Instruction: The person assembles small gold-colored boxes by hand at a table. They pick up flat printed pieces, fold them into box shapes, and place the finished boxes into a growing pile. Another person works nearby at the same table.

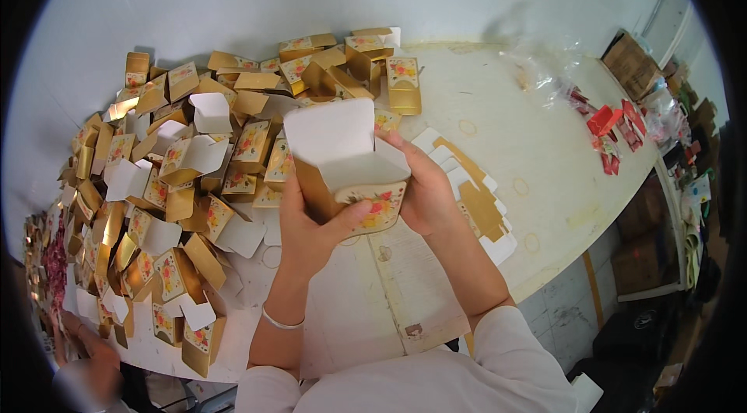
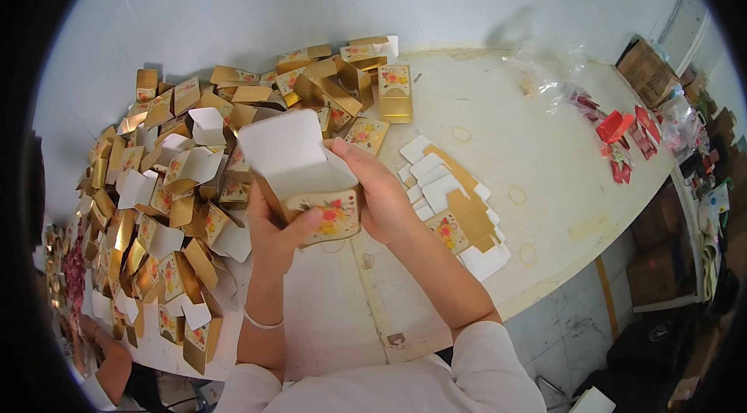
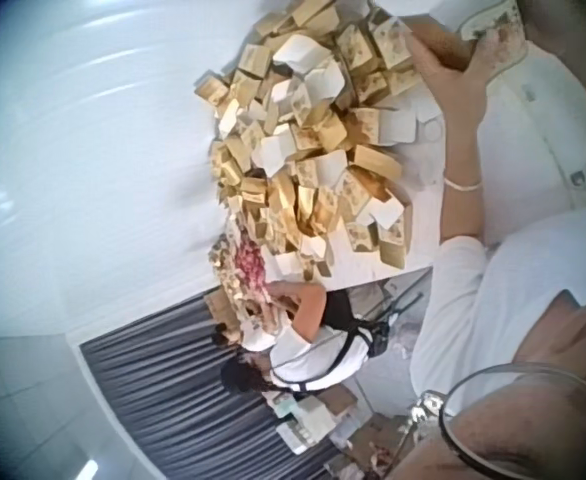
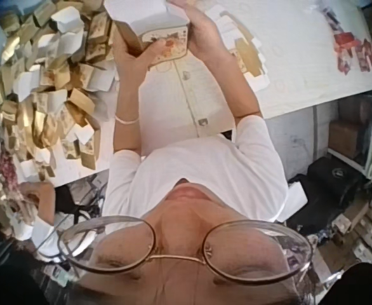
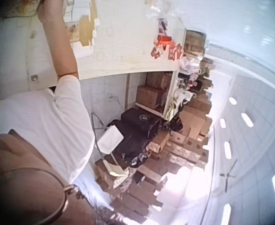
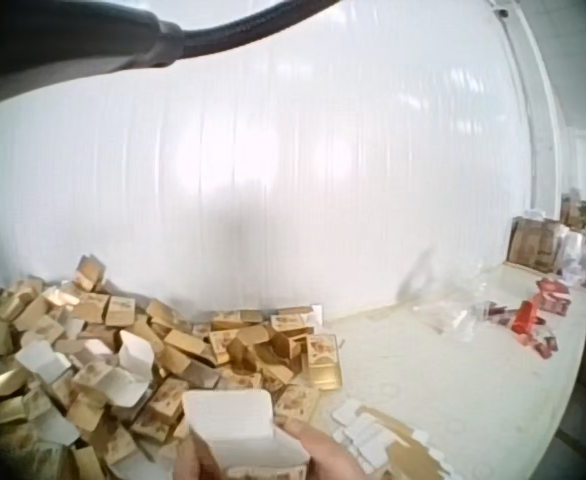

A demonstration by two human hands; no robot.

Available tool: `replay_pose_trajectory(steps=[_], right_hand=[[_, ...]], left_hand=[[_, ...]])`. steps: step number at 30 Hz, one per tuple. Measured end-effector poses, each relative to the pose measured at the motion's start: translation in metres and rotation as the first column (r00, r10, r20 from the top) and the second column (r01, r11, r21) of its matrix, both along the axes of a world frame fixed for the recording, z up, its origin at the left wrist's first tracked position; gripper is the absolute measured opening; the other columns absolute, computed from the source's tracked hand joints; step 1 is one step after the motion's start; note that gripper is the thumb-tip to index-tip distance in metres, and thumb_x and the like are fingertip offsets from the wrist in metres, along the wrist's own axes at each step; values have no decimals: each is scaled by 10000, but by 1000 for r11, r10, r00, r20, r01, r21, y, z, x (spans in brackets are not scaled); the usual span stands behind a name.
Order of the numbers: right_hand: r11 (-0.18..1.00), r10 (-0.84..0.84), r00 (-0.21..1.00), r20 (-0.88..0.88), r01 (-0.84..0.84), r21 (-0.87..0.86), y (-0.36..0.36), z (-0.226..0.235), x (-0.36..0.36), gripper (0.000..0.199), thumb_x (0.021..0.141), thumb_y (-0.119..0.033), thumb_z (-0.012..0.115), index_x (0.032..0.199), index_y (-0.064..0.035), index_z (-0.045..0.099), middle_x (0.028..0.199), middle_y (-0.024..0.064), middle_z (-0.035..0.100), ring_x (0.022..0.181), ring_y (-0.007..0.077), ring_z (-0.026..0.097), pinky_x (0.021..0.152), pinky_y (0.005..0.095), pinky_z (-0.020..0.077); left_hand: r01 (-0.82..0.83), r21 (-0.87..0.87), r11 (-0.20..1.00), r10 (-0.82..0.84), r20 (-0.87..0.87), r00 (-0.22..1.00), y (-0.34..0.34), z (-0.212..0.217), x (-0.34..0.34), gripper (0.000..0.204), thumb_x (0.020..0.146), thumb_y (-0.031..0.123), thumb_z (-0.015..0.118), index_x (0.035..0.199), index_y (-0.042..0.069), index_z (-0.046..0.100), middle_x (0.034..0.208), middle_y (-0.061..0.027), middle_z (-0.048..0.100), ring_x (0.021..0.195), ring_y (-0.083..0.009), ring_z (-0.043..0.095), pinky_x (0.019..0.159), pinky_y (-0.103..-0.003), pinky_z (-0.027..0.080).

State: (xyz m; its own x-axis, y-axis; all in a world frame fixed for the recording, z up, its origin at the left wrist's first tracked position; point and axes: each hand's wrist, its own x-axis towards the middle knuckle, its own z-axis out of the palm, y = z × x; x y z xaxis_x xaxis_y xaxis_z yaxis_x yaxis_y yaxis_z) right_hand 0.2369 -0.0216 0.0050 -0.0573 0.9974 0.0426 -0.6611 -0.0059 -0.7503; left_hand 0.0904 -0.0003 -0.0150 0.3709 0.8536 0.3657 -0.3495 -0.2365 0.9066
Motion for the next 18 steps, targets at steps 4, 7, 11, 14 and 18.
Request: replay_pose_trajectory(steps=[4,7,11,14,18], right_hand=[[986,115,989,-88,-103,130,0,4,1,343,879,-181,449,1175,-8,465,1062,67,560,979,143,524,838,280,421],[986,42,998,-39,-35,162,1,3,0,331,842,-84,448,1161,-4,478,1054,73,564,973,152,534,827,283,434],[977,-82,994,72,66,205,0,-4,-4,334,779,16,415,1087,10,542,1050,95,566,987,179,536,840,301,432],[872,-43,982,185,-54,487,10,-10,2,291,781,-17,393,963,31,614,1038,153,566,1033,245,514,881,347,409],[834,-149,952,267,-24,551,2,5,1,269,816,-99,426,901,20,652,1049,175,556,1015,260,522,876,343,413]], left_hand=[[-141,262,955,113,119,986,-8,6,8,475,760,42,636,1174,13,405,1106,-114,462,1000,-198,492,818,-278,426],[4,441,897,118,-250,961,-3,-1,-13,346,801,42,582,1112,11,433,1043,-92,462,938,-163,486,812,-244,391],[-6,264,965,60,-195,979,-3,-3,-13,317,813,65,579,1087,14,427,1037,-84,473,932,-127,486,779,-242,409],[-41,200,979,49,-39,998,-7,3,-2,359,809,69,592,1101,29,386,1038,-84,475,923,-121,492,755,-248,423],[-90,294,951,116,-72,991,-7,-1,-6,534,777,58,637,1171,55,277,1067,-111,463,926,-139,499,757,-252,432]])
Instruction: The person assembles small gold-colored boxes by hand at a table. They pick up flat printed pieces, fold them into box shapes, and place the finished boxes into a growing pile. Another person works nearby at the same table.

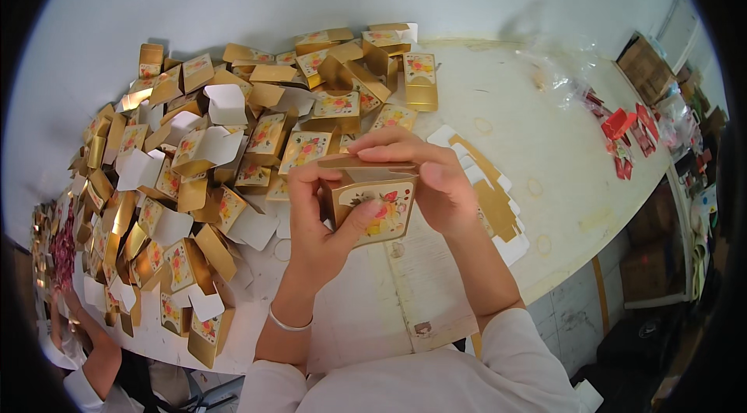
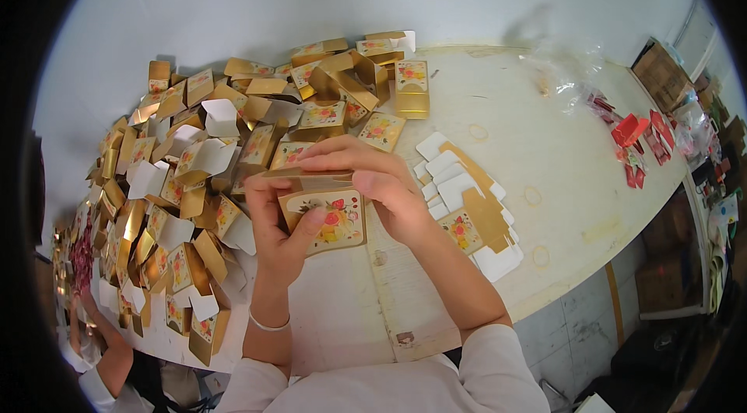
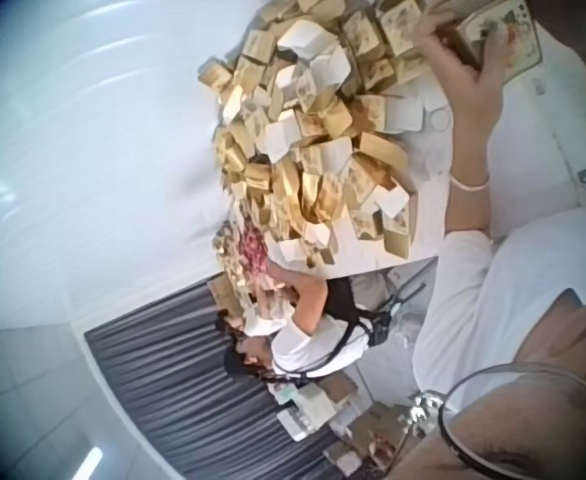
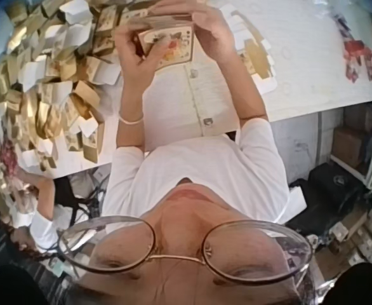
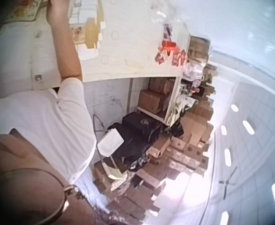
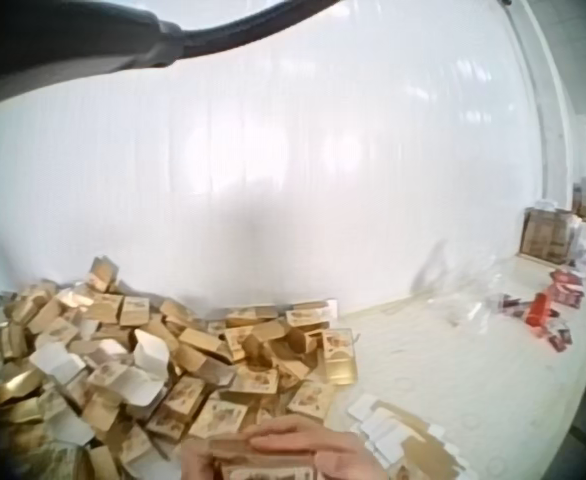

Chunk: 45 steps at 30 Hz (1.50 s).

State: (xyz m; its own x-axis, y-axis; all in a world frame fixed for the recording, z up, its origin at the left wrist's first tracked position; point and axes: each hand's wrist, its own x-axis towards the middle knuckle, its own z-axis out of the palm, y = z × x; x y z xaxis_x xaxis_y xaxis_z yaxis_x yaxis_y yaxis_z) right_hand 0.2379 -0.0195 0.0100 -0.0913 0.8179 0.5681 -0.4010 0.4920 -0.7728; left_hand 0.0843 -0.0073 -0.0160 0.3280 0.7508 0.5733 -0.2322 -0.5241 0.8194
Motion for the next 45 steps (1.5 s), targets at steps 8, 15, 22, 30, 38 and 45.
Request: replay_pose_trajectory(steps=[8,15,22,30,38,45], right_hand=[[978,-136,973,185,162,-133,-9,4,5,189,777,-102,616,928,6,650,973,122,605,877,174,567,732,276,463],[982,-115,963,243,147,-118,-8,5,12,144,778,-52,610,904,-8,663,901,102,628,821,147,574,697,256,465],[977,-84,970,230,125,-172,0,-2,18,150,788,-21,599,929,-8,650,886,64,609,774,108,545,627,215,434],[962,-222,883,414,130,239,-7,3,-2,236,831,-79,531,1041,12,588,1040,135,564,954,242,541,812,312,426],[976,-219,814,538,178,128,-32,24,24,319,894,-216,441,1007,48,579,1059,132,566,974,231,540,853,321,407],[853,-425,728,537,522,-33,-20,6,69,241,886,-182,489,976,19,586,969,54,577,882,131,528,798,274,425]], left_hand=[[118,-110,987,-111,65,992,-4,12,0,750,733,38,674,1276,106,161,1097,-164,466,949,-198,539,736,-277,471],[206,-179,962,-207,11,978,-2,14,-5,729,738,51,667,1305,98,211,1108,-142,481,962,-195,541,746,-277,472],[256,-259,931,-253,46,966,-3,14,-5,646,741,62,669,1267,74,295,1102,-103,481,962,-168,526,764,-264,453],[163,-267,950,-142,94,985,4,11,-11,395,781,13,602,1131,49,421,1043,-71,496,915,-128,523,753,-250,450],[38,-83,996,-75,-511,856,-24,52,-29,275,749,54,641,981,63,493,916,-46,529,765,-121,535,664,-259,442],[-567,816,-114,959,-58,-276,102,145,-174,792,694,286,712,1344,189,269,1280,-235,357,1242,-397,247,929,-578,283]])
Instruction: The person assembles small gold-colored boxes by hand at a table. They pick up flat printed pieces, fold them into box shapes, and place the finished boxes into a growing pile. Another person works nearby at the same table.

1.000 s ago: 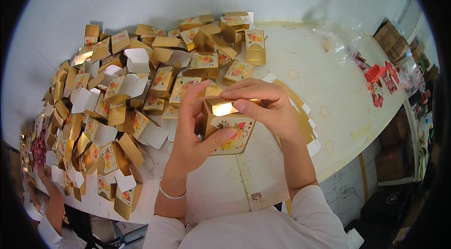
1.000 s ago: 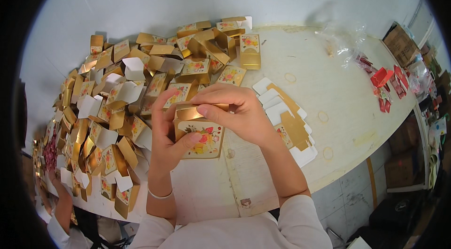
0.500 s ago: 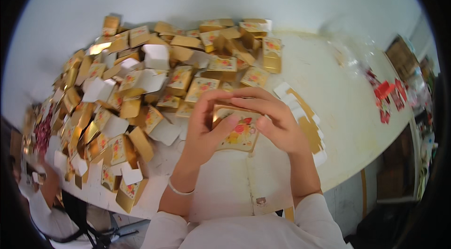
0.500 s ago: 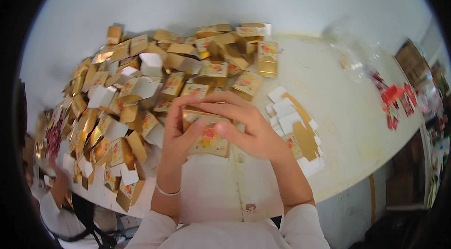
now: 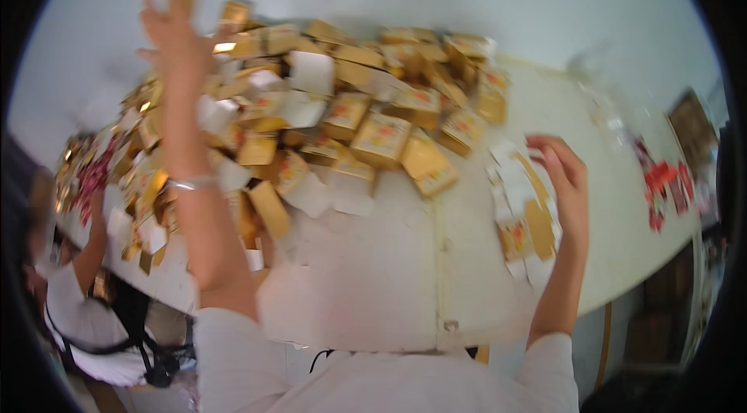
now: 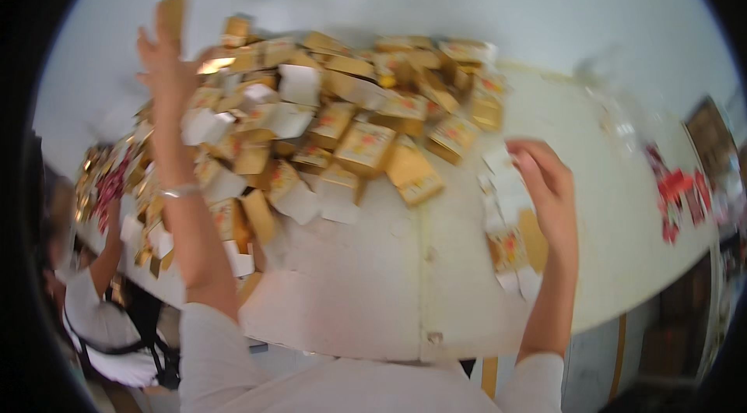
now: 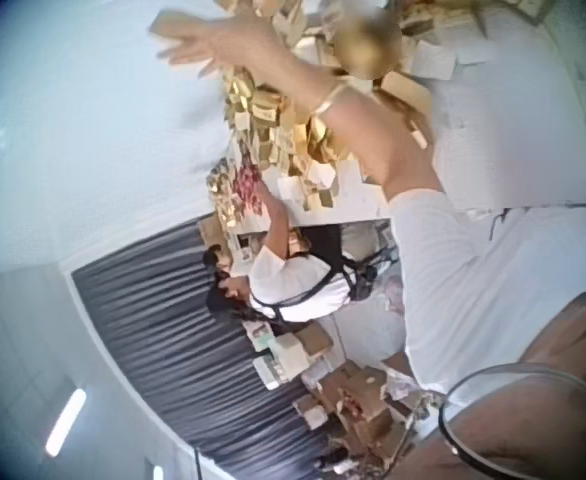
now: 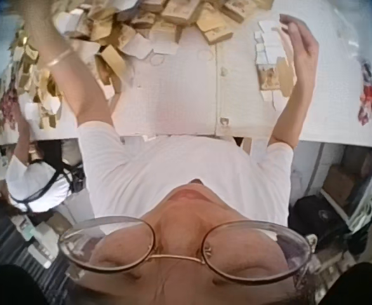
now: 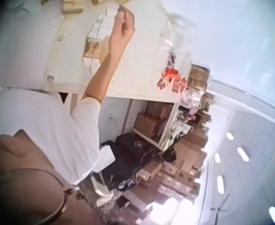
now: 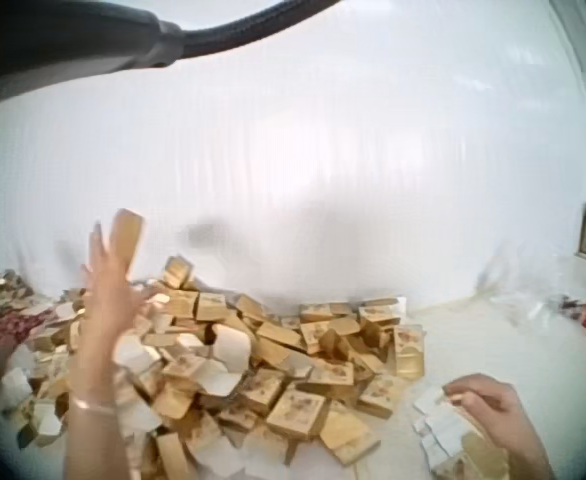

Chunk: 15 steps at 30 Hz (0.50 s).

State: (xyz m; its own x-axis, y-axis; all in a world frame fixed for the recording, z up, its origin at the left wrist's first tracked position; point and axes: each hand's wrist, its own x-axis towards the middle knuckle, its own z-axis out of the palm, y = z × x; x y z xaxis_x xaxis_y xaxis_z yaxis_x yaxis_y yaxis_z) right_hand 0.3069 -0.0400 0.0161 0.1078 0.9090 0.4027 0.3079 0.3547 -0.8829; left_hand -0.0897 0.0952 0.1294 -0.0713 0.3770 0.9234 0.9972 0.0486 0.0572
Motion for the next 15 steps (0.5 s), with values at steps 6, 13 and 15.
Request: replay_pose_trajectory(steps=[6,13,15], right_hand=[[927,-302,933,196,336,-170,7,-84,95,205,842,-164,546,825,31,605,759,99,603,724,136,562,660,263,449],[986,-79,621,780,164,-30,-2,-116,57,203,765,-187,600,659,-18,563,726,100,548,729,285,514,650,371,418],[990,-118,581,805,133,49,-20,-115,45,233,756,-199,612,612,-34,533,705,91,531,735,268,505,645,367,408]], left_hand=[[683,-61,728,-662,195,723,-48,-35,76,546,765,232,662,1222,30,443,1231,-163,463,1178,-288,393,997,-367,274],[959,-3,285,-895,357,267,-96,-100,149,159,765,-7,559,923,12,554,1096,-146,542,1111,-306,468,952,-388,333],[972,31,232,-891,408,200,-106,-110,156,127,764,-27,535,885,8,542,1058,-150,554,1087,-332,482,938,-406,347]])
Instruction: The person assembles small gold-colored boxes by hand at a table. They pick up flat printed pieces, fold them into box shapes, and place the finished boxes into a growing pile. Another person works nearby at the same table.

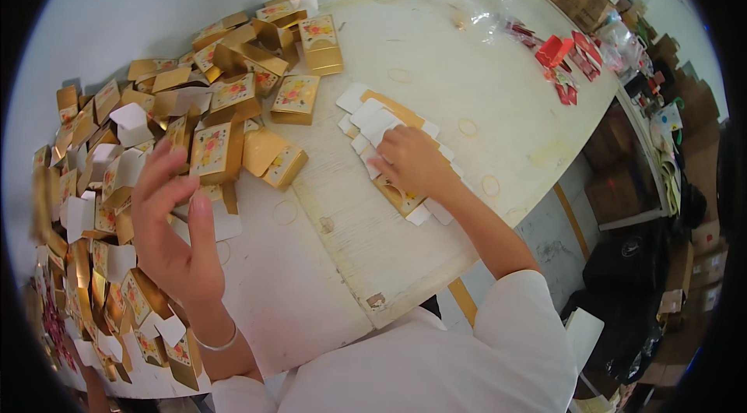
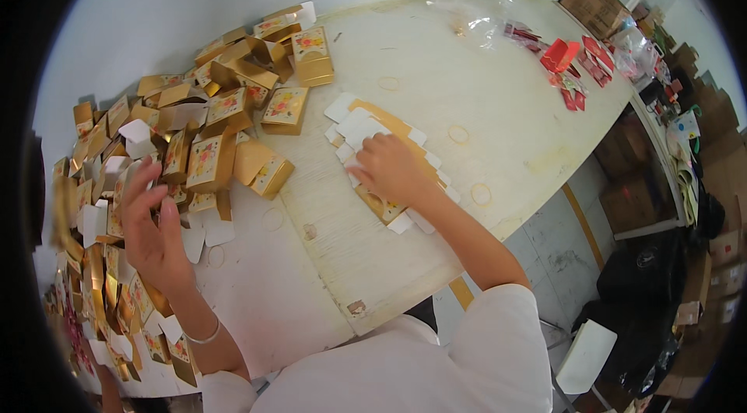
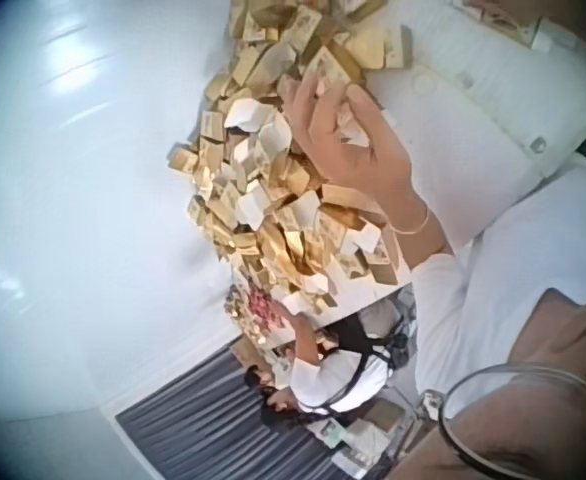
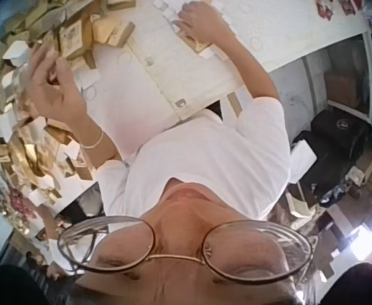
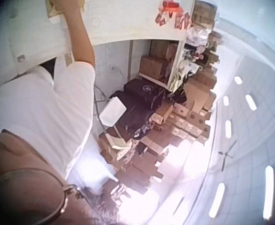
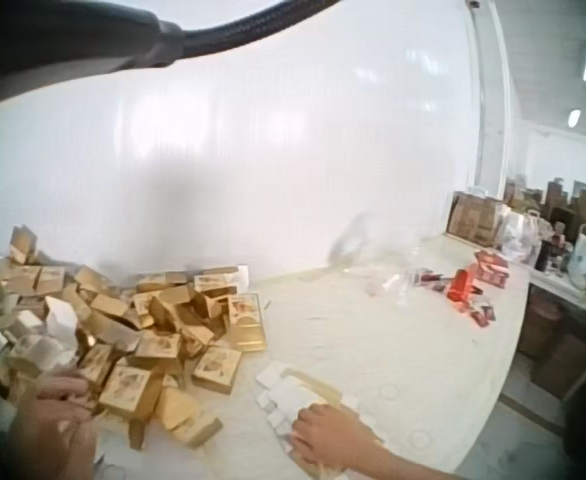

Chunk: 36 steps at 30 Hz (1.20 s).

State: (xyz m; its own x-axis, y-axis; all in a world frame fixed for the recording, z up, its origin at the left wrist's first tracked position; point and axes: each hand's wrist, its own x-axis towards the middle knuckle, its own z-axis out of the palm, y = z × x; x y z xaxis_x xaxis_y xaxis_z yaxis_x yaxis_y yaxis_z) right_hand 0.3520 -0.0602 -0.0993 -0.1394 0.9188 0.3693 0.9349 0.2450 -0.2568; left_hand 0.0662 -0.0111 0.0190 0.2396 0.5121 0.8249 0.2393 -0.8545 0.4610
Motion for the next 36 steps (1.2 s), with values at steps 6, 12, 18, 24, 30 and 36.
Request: replay_pose_trajectory(steps=[6,12,18,24,30,36], right_hand=[[990,47,997,-61,-38,138,-17,-26,-1,295,747,-235,625,571,-58,466,615,52,431,680,219,422,654,329,341],[975,-23,979,-202,67,213,-15,23,-18,310,735,-198,632,503,-69,471,581,37,400,618,209,395,680,326,303],[773,384,868,-314,-117,623,7,98,-98,251,699,-116,617,493,-66,482,604,34,421,587,196,382,714,347,301],[662,580,725,-370,-156,733,17,106,-130,230,638,-101,628,489,-39,465,604,41,422,569,211,391,751,401,367],[623,487,839,-244,-138,770,13,112,-126,288,676,-219,623,488,-77,459,584,33,417,557,192,396,688,374,343],[679,351,932,-87,-190,709,11,120,-118,435,716,-454,578,504,-93,458,615,25,468,573,206,417,682,346,297]], left_hand=[[211,-142,967,-191,142,971,-5,-16,19,147,774,14,542,921,2,541,1058,-157,546,1081,-326,476,944,-430,339],[488,-382,784,-463,163,871,-14,-37,45,465,748,170,635,1147,11,457,1148,-156,491,1109,-286,457,954,-409,329],[677,-725,126,-597,489,636,-21,-55,48,881,607,331,765,1280,32,281,1219,-108,371,1087,-204,435,919,-326,362],[698,-643,315,-615,422,667,-8,-35,32,973,507,204,840,1271,15,267,1113,-44,447,1049,-144,441,865,-286,391],[716,-546,434,-557,462,690,-12,-37,34,1019,471,147,861,1292,48,264,1152,-62,461,1042,-152,466,852,-300,403],[621,-730,284,-559,400,726,-11,-32,28,1004,513,145,846,1313,59,247,1140,-49,463,1009,-110,467,748,-272,446]])
